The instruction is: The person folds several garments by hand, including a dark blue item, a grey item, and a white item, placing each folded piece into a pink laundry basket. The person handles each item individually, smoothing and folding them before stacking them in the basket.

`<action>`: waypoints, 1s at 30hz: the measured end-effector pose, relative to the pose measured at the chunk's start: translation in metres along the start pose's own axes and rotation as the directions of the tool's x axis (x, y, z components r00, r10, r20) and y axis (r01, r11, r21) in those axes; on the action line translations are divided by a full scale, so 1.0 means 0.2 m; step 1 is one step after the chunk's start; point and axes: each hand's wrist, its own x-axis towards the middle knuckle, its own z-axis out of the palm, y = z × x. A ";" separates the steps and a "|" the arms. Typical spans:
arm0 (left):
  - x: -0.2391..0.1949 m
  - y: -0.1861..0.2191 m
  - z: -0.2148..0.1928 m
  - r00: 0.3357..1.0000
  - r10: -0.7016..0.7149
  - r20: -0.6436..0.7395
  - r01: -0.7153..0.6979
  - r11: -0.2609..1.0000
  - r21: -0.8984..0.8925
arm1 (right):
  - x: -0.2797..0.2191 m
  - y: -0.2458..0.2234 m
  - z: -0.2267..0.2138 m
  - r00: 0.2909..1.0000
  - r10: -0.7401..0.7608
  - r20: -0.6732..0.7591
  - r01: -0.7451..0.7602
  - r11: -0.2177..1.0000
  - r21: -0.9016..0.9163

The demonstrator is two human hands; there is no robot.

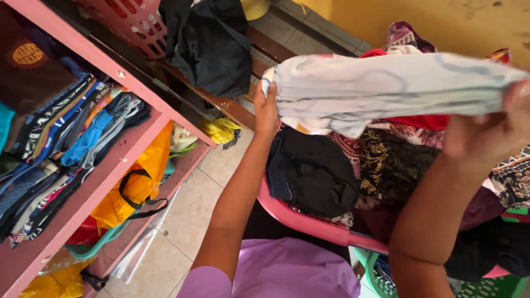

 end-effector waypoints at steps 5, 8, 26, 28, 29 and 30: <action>-0.03 -0.08 -0.02 0.955 -0.108 0.275 0.192 0.934 -0.301 | 0.04 0.03 0.00 0.784 -0.175 0.595 0.499 -0.393 -0.772; -0.08 -0.15 -0.03 0.911 -0.095 0.402 0.211 0.944 -0.255 | -0.03 0.18 0.19 0.905 0.359 0.229 0.204 0.107 -0.973; -0.08 0.04 0.02 0.723 -0.261 0.640 0.031 0.937 0.347 | -0.02 0.19 0.17 0.968 0.211 0.137 -0.045 0.679 -0.733; -0.07 0.02 -0.02 0.777 -0.231 0.585 0.319 0.947 -0.050 | 0.04 0.21 0.19 0.967 0.122 0.224 0.166 0.369 -0.914; -0.07 0.02 -0.03 0.797 -0.231 0.558 0.431 0.865 -0.257 | 0.05 0.21 0.19 0.957 0.092 0.275 0.260 0.149 -0.954; -0.07 0.02 -0.04 0.817 -0.202 0.541 0.392 0.882 -0.261 | 0.04 0.22 0.21 0.933 0.111 0.343 0.357 -0.140 -0.924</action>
